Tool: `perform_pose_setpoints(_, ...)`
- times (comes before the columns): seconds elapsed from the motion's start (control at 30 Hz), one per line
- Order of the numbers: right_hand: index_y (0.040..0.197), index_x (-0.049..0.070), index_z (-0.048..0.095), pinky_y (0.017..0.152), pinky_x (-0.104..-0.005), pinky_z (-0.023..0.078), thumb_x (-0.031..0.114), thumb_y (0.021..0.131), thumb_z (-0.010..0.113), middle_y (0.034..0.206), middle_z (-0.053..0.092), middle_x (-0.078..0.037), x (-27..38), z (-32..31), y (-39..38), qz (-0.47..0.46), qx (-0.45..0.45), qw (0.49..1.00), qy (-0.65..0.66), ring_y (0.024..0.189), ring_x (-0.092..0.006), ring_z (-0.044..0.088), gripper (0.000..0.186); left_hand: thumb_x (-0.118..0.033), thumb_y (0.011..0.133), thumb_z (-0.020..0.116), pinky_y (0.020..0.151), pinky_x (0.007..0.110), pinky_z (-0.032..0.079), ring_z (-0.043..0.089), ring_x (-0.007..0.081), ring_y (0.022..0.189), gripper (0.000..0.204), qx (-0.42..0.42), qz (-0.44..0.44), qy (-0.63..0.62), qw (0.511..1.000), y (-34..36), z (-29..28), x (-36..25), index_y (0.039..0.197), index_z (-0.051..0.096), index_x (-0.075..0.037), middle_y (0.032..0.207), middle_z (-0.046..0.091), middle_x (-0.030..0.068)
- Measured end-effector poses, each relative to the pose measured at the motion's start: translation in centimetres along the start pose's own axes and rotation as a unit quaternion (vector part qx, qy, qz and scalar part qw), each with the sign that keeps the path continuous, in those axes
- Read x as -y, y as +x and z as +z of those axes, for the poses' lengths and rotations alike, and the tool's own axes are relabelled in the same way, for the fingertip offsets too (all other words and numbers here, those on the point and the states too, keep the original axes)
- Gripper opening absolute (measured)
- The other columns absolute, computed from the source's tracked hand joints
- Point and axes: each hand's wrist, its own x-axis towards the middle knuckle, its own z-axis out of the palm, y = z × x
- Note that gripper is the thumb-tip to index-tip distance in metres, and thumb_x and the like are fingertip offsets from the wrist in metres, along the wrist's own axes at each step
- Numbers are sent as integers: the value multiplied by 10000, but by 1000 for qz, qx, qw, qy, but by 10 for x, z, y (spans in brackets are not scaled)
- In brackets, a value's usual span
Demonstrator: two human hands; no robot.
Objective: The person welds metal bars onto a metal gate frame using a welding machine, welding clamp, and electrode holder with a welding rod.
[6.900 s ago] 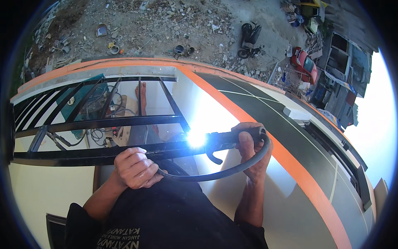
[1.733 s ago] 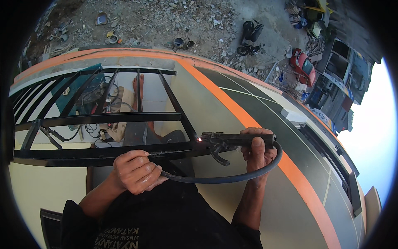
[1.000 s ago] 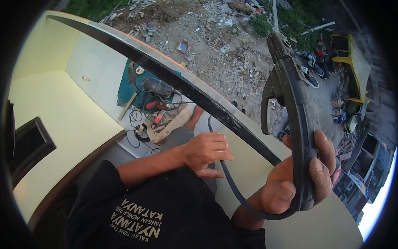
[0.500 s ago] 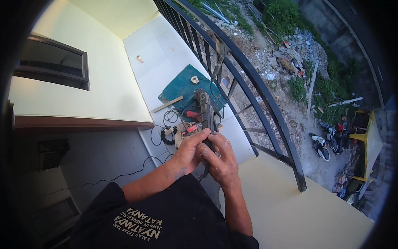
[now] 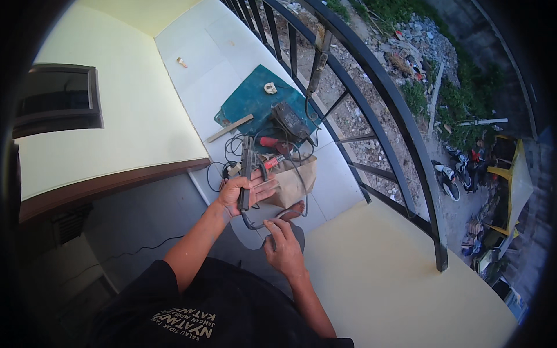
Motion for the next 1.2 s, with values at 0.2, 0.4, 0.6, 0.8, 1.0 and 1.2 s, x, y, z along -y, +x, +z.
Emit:
perform_pose_setpoints(0.2,1187,49,666,826,-366,556,24,843,688,1047,694,-149,-126,137,12,275,-6,958,83,893,-290,704,346,28,721,550,817,351,556,641,217,914,435,-162,94,180,966,72,-145,-122,1152,601,54,1059,640,132)
perform_pose_setpoints(0.4,1102,-42,710,677,-281,529,117,948,607,827,705,-81,-347,269,126,399,-144,890,169,740,-138,667,244,21,674,519,791,332,522,583,158,775,597,-221,13,358,907,125,-249,-171,1269,547,70,1123,637,138)
perform_pose_setpoints(0.6,1005,52,778,781,-390,543,255,897,639,847,744,-168,-596,319,216,439,-165,883,10,848,-279,731,269,-5,647,522,761,323,501,554,125,739,675,-160,-40,292,942,170,-342,-130,1317,539,78,1144,636,143)
perform_pose_setpoints(0.8,999,81,790,823,-443,537,283,868,661,876,752,-183,-641,376,246,504,-206,839,-4,885,-365,722,273,3,641,544,738,297,487,538,104,752,662,-202,-62,336,918,174,-401,-96,1301,563,38,1101,643,99)
perform_pose_setpoints(1.0,974,46,797,799,-403,543,288,795,683,834,744,-179,-622,361,251,474,-203,854,-72,813,-318,720,322,11,630,540,733,279,475,541,127,774,668,-219,-84,333,913,165,-413,-76,1296,572,44,1108,630,93)
perform_pose_setpoints(1.2,959,55,796,887,-452,540,318,764,698,934,735,-242,-641,355,250,476,-130,868,-48,932,-411,710,341,15,680,555,707,247,473,536,90,782,555,-189,-95,337,917,167,-421,-37,1234,582,8,1121,642,58)
